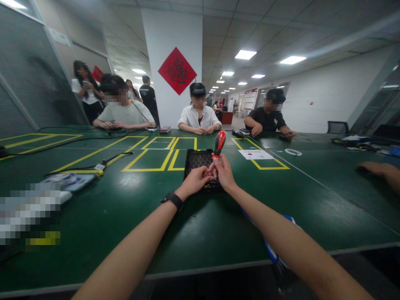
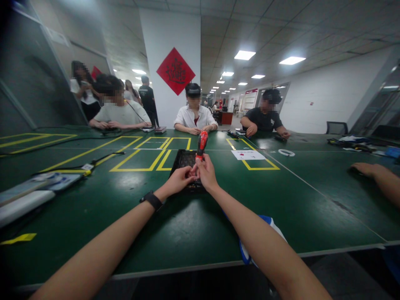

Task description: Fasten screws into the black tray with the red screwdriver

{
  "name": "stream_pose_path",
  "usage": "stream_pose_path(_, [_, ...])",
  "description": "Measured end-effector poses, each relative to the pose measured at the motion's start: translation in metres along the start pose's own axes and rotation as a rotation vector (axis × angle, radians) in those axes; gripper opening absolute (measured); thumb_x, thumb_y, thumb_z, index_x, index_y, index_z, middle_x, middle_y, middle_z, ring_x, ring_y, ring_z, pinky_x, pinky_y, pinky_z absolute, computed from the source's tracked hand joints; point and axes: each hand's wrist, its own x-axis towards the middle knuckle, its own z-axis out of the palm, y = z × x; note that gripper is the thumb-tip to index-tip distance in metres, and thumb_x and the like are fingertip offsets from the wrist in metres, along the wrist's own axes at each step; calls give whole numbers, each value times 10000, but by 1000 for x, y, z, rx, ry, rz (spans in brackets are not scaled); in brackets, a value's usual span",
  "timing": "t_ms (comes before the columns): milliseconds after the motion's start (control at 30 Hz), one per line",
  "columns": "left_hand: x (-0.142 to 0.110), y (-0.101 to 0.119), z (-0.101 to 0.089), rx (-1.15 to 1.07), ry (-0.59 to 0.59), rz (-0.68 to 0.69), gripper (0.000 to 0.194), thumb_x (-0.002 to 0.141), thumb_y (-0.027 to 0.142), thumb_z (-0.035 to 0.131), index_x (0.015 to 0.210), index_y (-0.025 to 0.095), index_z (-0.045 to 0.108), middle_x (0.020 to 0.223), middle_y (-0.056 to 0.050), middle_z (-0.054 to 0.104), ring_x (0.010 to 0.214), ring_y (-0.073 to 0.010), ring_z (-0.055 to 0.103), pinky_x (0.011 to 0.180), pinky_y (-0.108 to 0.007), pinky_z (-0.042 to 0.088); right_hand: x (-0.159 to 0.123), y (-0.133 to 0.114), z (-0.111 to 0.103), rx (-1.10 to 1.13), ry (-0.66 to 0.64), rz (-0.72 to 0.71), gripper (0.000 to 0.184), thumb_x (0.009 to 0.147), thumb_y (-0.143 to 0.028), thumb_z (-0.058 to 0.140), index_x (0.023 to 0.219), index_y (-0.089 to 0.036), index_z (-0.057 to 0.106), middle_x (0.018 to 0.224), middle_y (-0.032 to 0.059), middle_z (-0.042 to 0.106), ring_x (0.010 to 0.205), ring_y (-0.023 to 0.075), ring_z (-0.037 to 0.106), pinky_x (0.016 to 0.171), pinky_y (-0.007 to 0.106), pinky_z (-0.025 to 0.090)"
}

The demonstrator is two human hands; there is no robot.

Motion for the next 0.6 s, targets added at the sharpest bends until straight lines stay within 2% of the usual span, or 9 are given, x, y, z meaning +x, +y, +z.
stream_pose_path(167, [0,-2,-1,57,-27,22,150,749,260,500,746,121,556,679,-12,578,615,-106,494,599,-214,377,1,2,-1,28,-8,7,335,818,-433,371,1038,-189,441,589,-42,557,340,31,366,350,155,286])
stream_pose_path(333, [1,-1,-1,-28,-92,47,175,775,216,454,799,111,592,739,-33,611,678,-120,532,658,-223,401,2,5,-1,26,-28,16,337,813,-440,377,1021,-186,451,598,-39,556,341,30,363,346,157,285])
stream_pose_path(600, [1,-1,1,-99,-51,-25,186,716,291,545,801,126,554,687,-6,580,598,-101,508,589,-216,411,0,1,0,22,-18,-7,282,812,-409,409,1012,-211,425,575,-64,526,351,35,369,358,157,309])
